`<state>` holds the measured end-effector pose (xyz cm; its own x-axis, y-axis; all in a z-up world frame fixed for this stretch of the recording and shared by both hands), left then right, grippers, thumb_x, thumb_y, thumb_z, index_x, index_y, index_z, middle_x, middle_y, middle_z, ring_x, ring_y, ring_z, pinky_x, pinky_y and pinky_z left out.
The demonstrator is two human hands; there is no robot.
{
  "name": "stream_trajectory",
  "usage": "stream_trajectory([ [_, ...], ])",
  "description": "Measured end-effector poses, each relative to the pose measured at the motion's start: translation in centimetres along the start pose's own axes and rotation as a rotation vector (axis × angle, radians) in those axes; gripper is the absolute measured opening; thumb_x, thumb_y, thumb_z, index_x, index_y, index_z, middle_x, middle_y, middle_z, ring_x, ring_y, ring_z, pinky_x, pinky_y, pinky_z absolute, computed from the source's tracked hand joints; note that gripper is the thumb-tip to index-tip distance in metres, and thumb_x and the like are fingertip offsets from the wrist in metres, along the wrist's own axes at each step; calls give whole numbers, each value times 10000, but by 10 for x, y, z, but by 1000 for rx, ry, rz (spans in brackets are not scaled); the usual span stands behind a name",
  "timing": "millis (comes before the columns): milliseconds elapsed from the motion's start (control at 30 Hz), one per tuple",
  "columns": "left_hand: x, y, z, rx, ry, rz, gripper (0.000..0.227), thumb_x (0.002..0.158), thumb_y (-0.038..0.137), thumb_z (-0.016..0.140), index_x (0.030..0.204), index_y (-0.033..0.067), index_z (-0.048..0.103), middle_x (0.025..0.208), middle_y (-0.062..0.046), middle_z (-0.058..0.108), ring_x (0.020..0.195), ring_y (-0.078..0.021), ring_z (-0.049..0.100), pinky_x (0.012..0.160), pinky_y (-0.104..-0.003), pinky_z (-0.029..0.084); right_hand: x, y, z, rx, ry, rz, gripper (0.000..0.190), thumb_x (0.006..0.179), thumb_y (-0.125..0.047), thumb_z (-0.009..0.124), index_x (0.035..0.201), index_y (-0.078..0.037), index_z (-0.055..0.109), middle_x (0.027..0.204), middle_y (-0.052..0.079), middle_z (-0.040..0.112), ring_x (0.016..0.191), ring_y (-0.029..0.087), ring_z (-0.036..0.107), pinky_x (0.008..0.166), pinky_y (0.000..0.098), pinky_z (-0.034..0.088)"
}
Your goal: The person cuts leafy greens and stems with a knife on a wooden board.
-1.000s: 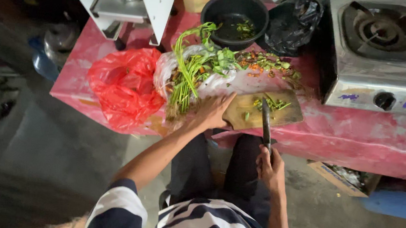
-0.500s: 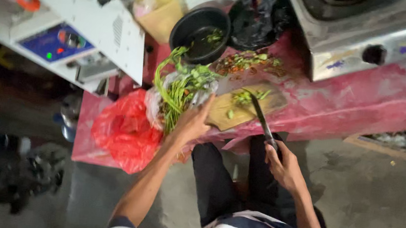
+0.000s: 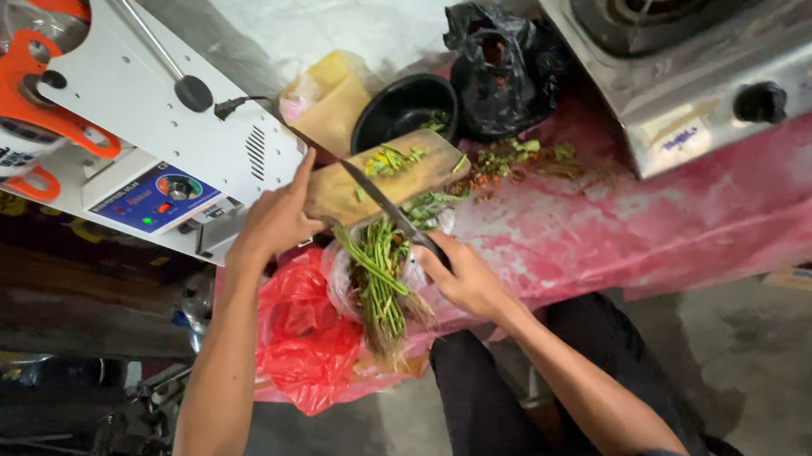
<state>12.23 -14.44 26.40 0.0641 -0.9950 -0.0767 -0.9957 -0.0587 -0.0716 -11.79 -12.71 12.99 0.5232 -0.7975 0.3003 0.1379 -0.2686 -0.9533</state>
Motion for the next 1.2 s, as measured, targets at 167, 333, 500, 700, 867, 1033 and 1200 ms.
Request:
stream_trajectory([
  [167, 43, -39, -11, 90, -36, -118, 1228, 721, 235, 853, 1654, 132, 60, 1145, -256, 713, 1002, -464, 696, 875, -519, 550, 87, 48, 19, -58, -13, -19, 366, 1015, -372, 560, 1015, -19, 655, 664, 120, 627, 602, 215, 625, 594, 401, 502],
  [333, 86, -82, -1, 197, -63, -128, 1293, 686, 284, 889, 1659, 131, 52, 1109, -240, 729, 1003, -437, 702, 888, -503, 549, 153, 100, -1, -291, 159, -39, 426, 1027, -407, 611, 995, 7, 702, 753, 178, 651, 669, 307, 698, 658, 438, 513],
  [500, 106, -102, 11, 170, -72, -111, 1310, 645, 276, 912, 1640, 167, 65, 1124, -213, 726, 1016, -426, 698, 896, -496, 541, 148, 115, -8, -107, 104, 327, 508, 1046, -476, 536, 1071, 15, 664, 736, 181, 651, 666, 317, 633, 641, 446, 497],
  [700, 85, -96, 11, 164, -83, -137, 1280, 688, 274, 897, 1665, 171, 77, 1142, -220, 726, 1024, -437, 700, 909, -498, 547, 144, 134, 8, -186, 5, 291, 505, 1003, -500, 556, 1076, -22, 703, 741, 130, 699, 693, 214, 671, 662, 383, 512],
  [867, 52, -99, -8, 119, 21, -112, 1265, 680, 272, 906, 1651, 151, 104, 1220, -235, 695, 1038, -470, 680, 898, -533, 536, 138, 124, -18, -257, 256, 181, 444, 1052, -449, 580, 1055, -17, 687, 738, 155, 695, 651, 225, 675, 620, 383, 498],
  [1033, 24, -93, -25, 128, 104, -117, 1250, 664, 220, 918, 1635, 157, 134, 1304, -225, 664, 1029, -490, 667, 890, -543, 530, 120, 76, -13, 81, 132, 327, 385, 1056, -406, 550, 948, -42, 614, 650, 47, 602, 450, 121, 519, 410, 315, 405],
  [1200, -8, -63, -28, 90, 206, -59, 1248, 661, 176, 904, 1641, 129, 133, 1258, -256, 678, 958, -473, 694, 833, -526, 549, 86, 43, -20, 269, 75, 254, 368, 1070, -389, 548, 1003, -27, 571, 649, -11, 551, 446, 63, 475, 381, 267, 371],
])
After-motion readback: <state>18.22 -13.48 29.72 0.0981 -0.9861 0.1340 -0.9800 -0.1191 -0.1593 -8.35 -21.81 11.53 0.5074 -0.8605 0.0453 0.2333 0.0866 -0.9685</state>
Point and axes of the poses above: each hand's wrist, its own x-axis towards the middle knuckle, its own z-axis out of the palm, y = z × x, the point moved 8 cm from there along x, towards the middle knuckle
